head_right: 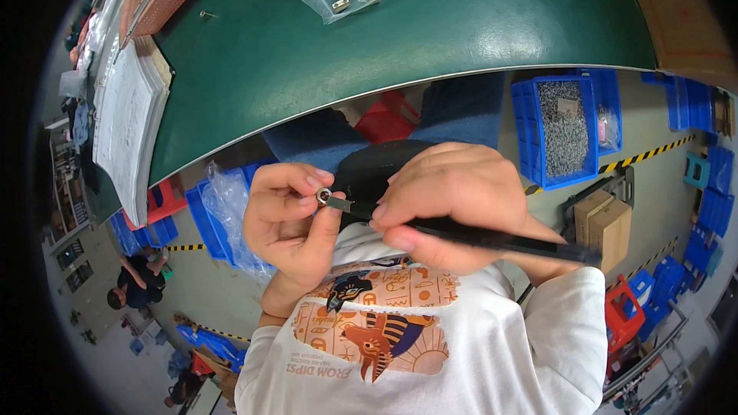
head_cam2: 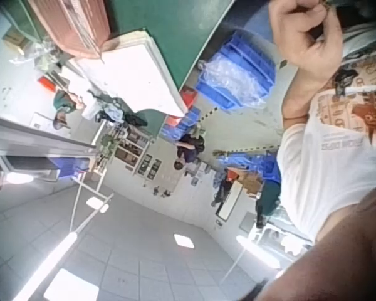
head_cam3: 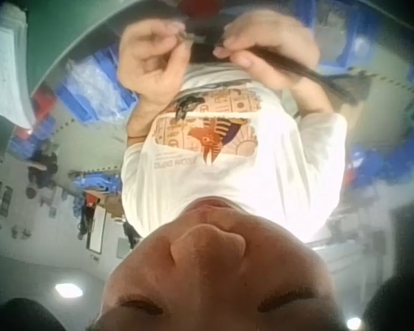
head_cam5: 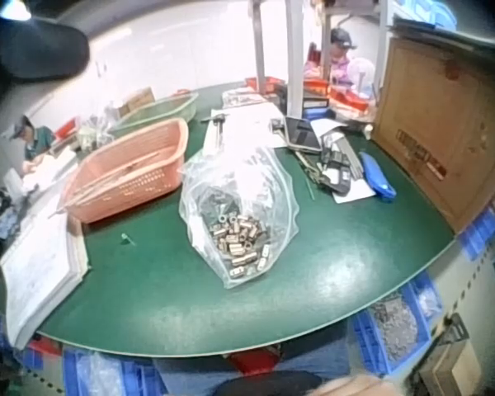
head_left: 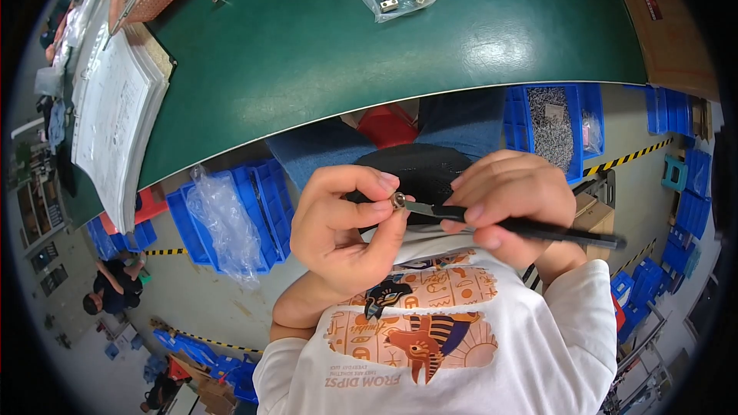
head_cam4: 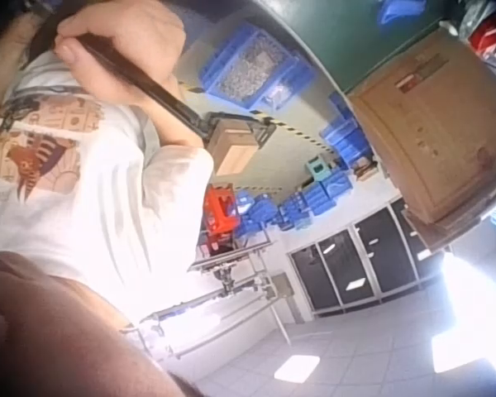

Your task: Scraping small metal components with a utility knife to clean them or remove imperfections.

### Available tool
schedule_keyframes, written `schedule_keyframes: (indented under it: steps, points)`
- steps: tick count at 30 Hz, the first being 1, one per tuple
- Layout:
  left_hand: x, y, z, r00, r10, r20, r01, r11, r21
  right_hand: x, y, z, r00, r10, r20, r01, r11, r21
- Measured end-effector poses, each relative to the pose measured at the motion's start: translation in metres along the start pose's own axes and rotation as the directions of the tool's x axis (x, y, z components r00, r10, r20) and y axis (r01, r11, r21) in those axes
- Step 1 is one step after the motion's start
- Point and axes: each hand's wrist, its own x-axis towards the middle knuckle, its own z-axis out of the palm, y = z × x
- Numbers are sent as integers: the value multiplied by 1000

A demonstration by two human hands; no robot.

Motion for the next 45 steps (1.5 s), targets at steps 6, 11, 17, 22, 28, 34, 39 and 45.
schedule_keyframes:
  steps: [6, 11, 17, 22, 28, 34, 39, 45]
  points:
    - [3, 1, -1, 976, 210, 60, -218, 939, 267, 3, -6, 3, 982, -174, 73, 188, 944, -273]
    - [1, 2, -3, 967, 235, 103, -256, 913, 318, 2, -8, 3, 975, -212, 62, 220, 920, -325]
    - [0, 1, -3, 962, 259, 90, -274, 906, 323, 1, -8, 3, 974, -221, 47, 223, 911, -346]
    - [-1, -1, -3, 959, 266, 97, -283, 902, 325, 0, -9, 3, 975, -211, 67, 221, 914, -340]
    - [1, -2, -3, 949, 295, 113, -316, 880, 354, 1, -6, 2, 972, -231, 43, 233, 920, -315]
    - [27, -3, -23, 946, 311, 95, -311, 777, 548, 3, -2, 1, 977, -206, 56, 212, 912, -351]
    - [105, -9, -75, 975, 168, 143, -215, 580, 786, -4, 3, -11, 985, -173, 12, 163, 904, -395]
    - [169, -39, -122, 976, 3, 216, -214, 139, 967, -3, 4, -15, 989, -145, -13, 126, 893, -433]
